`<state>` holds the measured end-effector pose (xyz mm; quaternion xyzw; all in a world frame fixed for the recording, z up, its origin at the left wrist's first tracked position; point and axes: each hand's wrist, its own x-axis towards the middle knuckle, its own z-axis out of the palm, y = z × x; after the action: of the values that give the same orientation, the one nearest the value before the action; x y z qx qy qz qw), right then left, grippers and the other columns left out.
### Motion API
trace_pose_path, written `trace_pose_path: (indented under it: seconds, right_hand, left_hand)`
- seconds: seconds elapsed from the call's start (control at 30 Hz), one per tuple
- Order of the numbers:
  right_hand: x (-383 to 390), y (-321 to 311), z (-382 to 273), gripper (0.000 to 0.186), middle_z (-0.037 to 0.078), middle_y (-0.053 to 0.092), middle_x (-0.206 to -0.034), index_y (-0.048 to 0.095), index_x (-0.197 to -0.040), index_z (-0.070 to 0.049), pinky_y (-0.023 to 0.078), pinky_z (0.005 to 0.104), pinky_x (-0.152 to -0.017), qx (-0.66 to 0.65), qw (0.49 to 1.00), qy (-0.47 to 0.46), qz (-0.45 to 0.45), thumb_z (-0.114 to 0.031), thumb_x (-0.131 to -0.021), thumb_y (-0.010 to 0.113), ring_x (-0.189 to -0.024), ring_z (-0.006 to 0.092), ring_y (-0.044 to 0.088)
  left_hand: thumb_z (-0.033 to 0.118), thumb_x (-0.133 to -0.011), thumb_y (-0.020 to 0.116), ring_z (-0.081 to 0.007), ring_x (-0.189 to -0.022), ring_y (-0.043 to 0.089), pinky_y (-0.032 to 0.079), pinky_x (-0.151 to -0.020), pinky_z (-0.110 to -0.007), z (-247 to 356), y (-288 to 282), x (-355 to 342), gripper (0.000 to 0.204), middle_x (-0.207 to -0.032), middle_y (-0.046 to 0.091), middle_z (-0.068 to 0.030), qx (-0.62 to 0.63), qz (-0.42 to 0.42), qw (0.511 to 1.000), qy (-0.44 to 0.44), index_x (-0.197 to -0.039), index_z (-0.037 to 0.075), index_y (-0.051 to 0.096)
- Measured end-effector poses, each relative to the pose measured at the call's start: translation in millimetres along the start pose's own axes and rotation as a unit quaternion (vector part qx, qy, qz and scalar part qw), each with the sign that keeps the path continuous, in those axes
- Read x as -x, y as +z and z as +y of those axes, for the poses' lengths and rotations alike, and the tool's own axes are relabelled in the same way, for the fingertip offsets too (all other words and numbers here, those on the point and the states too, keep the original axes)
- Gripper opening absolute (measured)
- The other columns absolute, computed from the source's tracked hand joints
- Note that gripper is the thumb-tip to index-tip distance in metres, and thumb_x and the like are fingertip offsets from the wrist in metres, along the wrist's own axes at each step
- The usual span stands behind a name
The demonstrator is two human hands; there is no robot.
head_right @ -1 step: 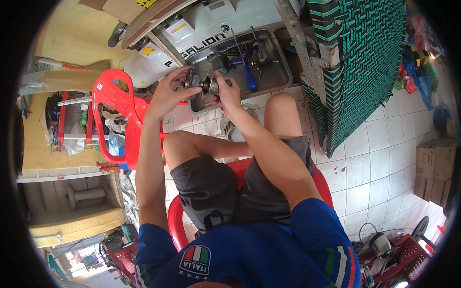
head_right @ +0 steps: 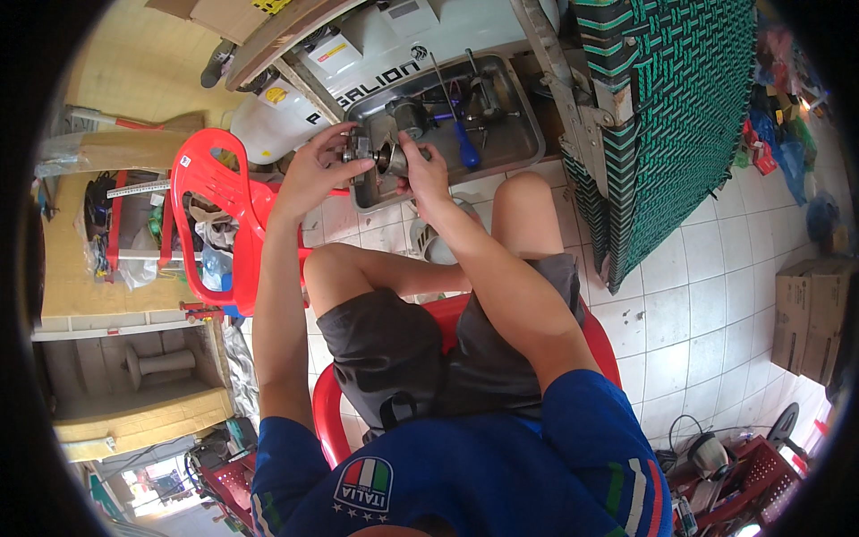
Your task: The person disassembles and handles motorcycle engine components using a screwdriver and by hand, removing a small part from a larger metal housing and holding the pieces over a metal tray.
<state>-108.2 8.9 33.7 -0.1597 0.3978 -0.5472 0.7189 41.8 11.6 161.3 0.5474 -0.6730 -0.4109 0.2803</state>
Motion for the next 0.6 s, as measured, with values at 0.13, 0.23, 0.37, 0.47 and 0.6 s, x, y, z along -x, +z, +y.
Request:
trace_pose_path:
  seconds: [0.13, 0.23, 0.37, 0.47, 0.6]
  right_hand:
    - [-2, -1, -4, 0.046, 0.004, 0.057, -0.068, 0.055, -0.099, -0.006, 0.044, 0.0265, -0.041, 0.016, 1.000, -0.014, -0.008, -0.048, -0.085, 0.070, -0.046, 0.0112, 0.051]
    - [-1, 0, -1, 0.046, 0.004, 0.058, -0.069, 0.056, -0.098, -0.006, 0.044, 0.0265, -0.041, 0.017, 1.000, -0.013, -0.005, -0.048, -0.085, 0.070, -0.046, 0.0113, 0.051]
    - [-1, 0, 3, 0.045, 0.004, 0.058, -0.069, 0.056, -0.097, -0.006, 0.044, 0.0264, -0.041, 0.001, 1.000, 0.005, 0.000, -0.048, -0.086, 0.069, -0.047, 0.0112, 0.051]
    - [-1, 0, 4, 0.044, 0.003, 0.058, -0.069, 0.056, -0.097, -0.007, 0.044, 0.0263, -0.041, -0.002, 1.000, 0.002, -0.014, -0.048, -0.087, 0.069, -0.047, 0.0110, 0.052]
    - [1, 3, 3, 0.043, 0.003, 0.058, -0.069, 0.055, -0.097, -0.008, 0.044, 0.0262, -0.041, -0.017, 0.999, 0.015, -0.028, -0.048, -0.087, 0.068, -0.047, 0.0107, 0.051]
  left_hand:
    - [0.024, -0.073, 0.085, -0.0177, -0.096, 0.061, 0.052, -0.082, -0.030, 14, 1, 5, 0.075, -0.118, 0.061, -0.0161, 0.062, 0.029, 0.994, -0.087, -0.135, 0.000, 0.049]
    - [0.025, -0.073, 0.085, -0.0188, -0.097, 0.061, 0.052, -0.082, -0.031, -4, -4, 2, 0.075, -0.120, 0.060, -0.0174, 0.043, -0.016, 0.999, -0.024, -0.135, 0.001, 0.051]
    - [0.022, -0.073, 0.085, -0.0191, -0.102, 0.060, 0.051, -0.085, -0.031, -14, -2, -3, 0.074, -0.122, 0.059, -0.0162, -0.036, -0.031, 0.998, 0.028, -0.136, 0.003, 0.051]
    - [0.015, -0.075, 0.084, -0.0170, -0.109, 0.058, 0.050, -0.089, -0.031, -8, 4, -7, 0.072, -0.127, 0.056, -0.0141, -0.081, -0.058, 0.995, 0.027, -0.138, 0.003, 0.049]
    - [0.015, -0.075, 0.084, -0.0160, -0.106, 0.059, 0.050, -0.089, -0.030, -8, 1, -6, 0.072, -0.126, 0.057, -0.0138, -0.059, -0.049, 0.997, 0.010, -0.137, 0.001, 0.049]
